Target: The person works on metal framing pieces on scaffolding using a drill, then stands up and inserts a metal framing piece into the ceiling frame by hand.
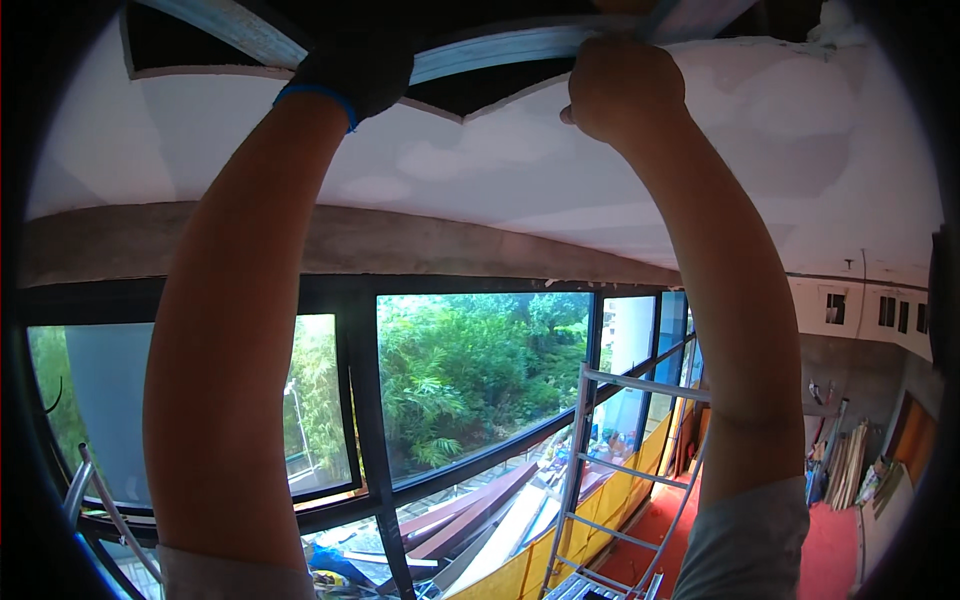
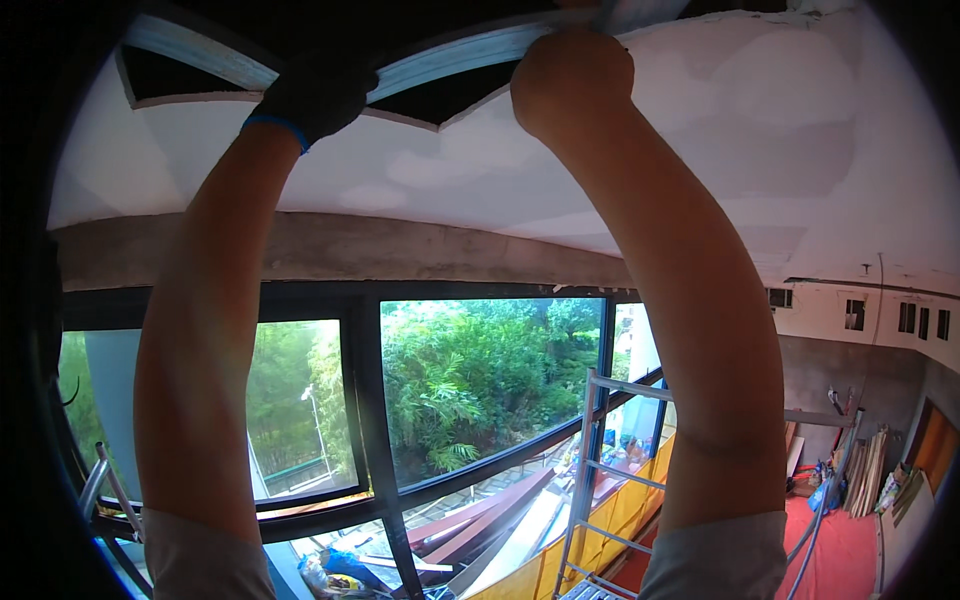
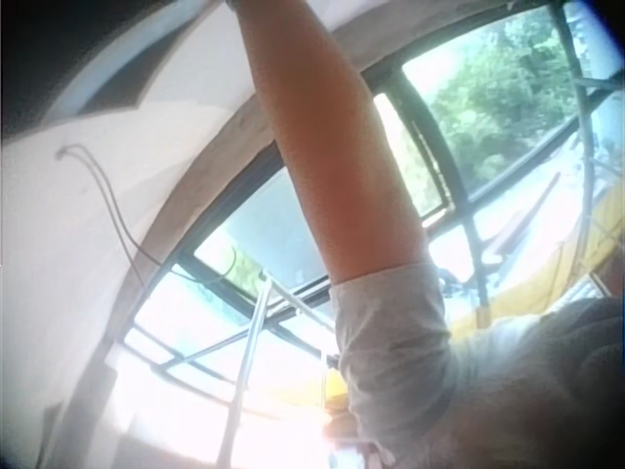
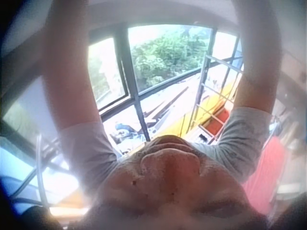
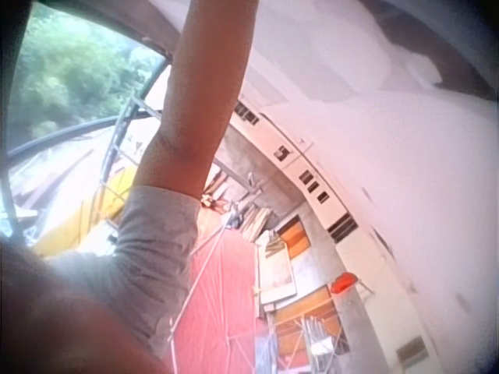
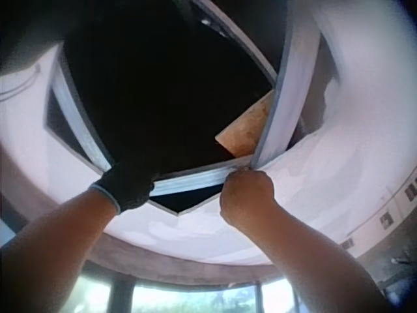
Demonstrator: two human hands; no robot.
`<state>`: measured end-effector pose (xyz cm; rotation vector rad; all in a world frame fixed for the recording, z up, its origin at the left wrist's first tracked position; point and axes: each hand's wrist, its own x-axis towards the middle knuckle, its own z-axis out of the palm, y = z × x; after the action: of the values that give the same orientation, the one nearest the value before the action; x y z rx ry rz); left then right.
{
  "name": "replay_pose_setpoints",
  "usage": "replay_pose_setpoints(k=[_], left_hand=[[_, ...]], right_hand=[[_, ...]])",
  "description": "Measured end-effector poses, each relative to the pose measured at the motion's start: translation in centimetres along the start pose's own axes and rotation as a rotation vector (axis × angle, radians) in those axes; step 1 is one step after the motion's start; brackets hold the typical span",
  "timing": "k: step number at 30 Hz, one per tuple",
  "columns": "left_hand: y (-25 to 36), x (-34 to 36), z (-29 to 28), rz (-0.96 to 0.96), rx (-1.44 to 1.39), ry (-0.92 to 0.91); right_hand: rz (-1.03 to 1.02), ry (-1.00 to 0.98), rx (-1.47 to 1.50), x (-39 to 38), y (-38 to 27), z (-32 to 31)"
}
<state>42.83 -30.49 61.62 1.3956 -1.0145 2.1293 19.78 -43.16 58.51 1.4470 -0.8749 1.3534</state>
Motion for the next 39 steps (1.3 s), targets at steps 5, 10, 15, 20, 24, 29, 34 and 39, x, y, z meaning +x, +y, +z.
replay_pose_setpoints(k=[5, 10, 15, 20, 24, 29, 34, 39], left_hand=[[0.0, 0.2, 0.5, 0.084, 0.018, 0.042], [-0.2, -0.3, 0.6, 0.065, 0.04, 0.066], [-0.4, -0.2, 0.8, 0.089, 0.073, 0.047], [-0.3, -0.2, 0.7, 0.077, 0.062, 0.025], [-0.2, -0.4, 0.0, 0.082, 0.072, 0.033], [2.3, -0.8, -1.9, 0.013, -0.006, 0.011], [-0.3, 0.5, 0.9, 0.179, 0.255, -0.019], [2.0, 0.8, 0.6, -0.023, 0.115, -0.015]], right_hand=[[-0.036, -0.074, -0.041, 0.4, 0.3, -0.9], [-0.061, -0.045, -0.076, 0.4, 0.3, -0.8], [-0.117, -0.131, -0.048, 0.8, 0.9, -0.7], [-0.12, -0.061, -0.014, 1.0, 1.0, 0.1], [-0.13, -0.076, -0.006, 0.5, 1.0, -0.7], [-0.102, -0.086, 0.003, 0.6, 1.5, -0.2], [-0.181, -0.099, -0.059, 1.1, 0.7, -1.5], [-0.24, -0.125, -0.066, 2.1, 1.5, -0.6]])
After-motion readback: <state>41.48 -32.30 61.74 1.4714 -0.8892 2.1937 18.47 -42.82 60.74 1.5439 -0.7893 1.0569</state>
